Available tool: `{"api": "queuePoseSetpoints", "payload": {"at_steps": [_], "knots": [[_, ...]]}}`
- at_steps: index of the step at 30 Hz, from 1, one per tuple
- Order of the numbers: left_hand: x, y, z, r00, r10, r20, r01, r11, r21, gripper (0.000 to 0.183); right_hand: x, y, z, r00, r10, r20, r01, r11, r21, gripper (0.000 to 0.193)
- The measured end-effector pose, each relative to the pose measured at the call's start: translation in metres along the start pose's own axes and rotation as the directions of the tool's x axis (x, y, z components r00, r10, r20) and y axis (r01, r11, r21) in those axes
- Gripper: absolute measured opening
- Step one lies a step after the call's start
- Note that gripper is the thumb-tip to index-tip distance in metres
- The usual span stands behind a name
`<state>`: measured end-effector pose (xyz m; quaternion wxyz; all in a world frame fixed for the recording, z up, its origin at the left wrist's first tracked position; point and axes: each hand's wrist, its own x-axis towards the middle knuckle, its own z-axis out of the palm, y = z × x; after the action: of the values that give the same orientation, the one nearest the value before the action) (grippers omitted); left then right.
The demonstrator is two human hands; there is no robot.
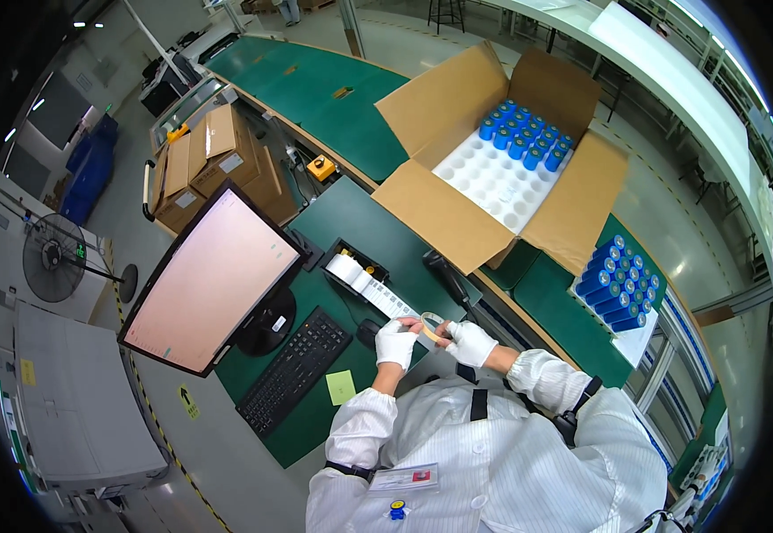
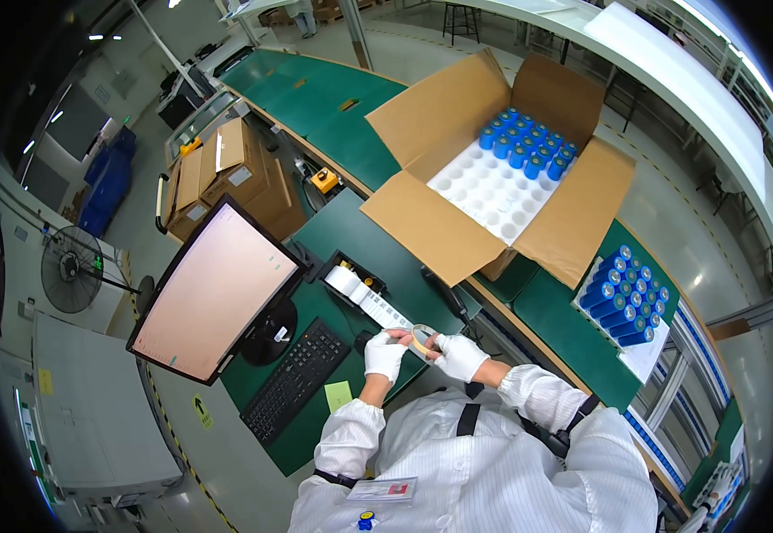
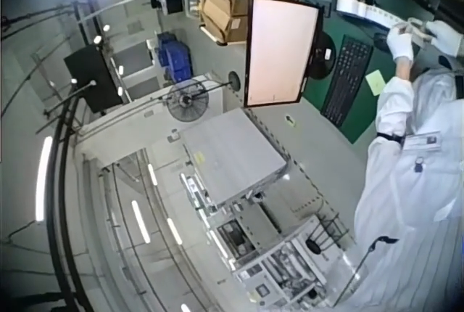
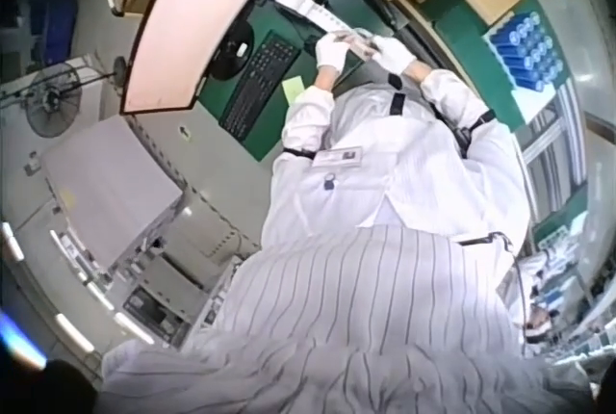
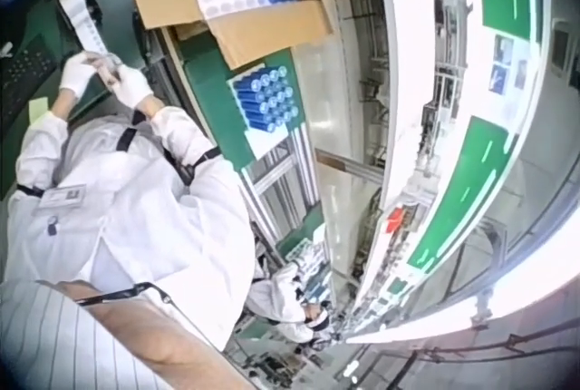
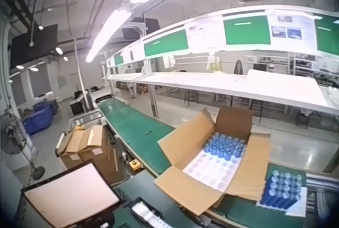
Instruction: The person removes batteries from a box, places them into a tray, and scans them with a handheld scanner. They then print and apply labels to the batteries before moving the tray aside and starting the process again with a new tray.
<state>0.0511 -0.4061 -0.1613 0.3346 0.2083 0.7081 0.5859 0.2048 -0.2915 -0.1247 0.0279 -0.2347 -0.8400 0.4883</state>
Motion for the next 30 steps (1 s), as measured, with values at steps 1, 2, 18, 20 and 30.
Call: {"api": "queuePoseSetpoints", "payload": {"at_steps": [1,2,18,20,30], "knots": [[0.000,0.000,0.002,1.000,0.016,-0.006,-0.015,0.994,0.109,0.011,-0.001,-0.001,-0.003,1.000,0.000,-0.001,0.000,1.000,0.002,0.018],[-0.002,-0.001,0.004,1.000,0.016,-0.007,-0.015,0.994,0.112,0.011,-0.001,-0.004,-0.005,0.999,-0.034,-0.015,0.034,0.999,-0.033,0.021],[-0.047,0.004,0.022,0.864,0.480,-0.156,-0.353,0.795,0.494,0.015,0.019,0.003,0.014,0.910,-0.235,-0.341,0.188,0.968,-0.167,0.014],[-0.049,0.001,0.020,0.864,0.470,-0.182,-0.344,0.813,0.469,0.017,0.018,0.003,0.017,0.929,-0.212,-0.302,0.193,0.977,-0.094,0.012],[-0.071,0.006,0.014,0.731,0.652,-0.202,-0.438,0.675,0.593,0.015,0.015,-0.006,0.035,0.973,-0.044,-0.227,0.067,0.993,0.094,0.007]]}}
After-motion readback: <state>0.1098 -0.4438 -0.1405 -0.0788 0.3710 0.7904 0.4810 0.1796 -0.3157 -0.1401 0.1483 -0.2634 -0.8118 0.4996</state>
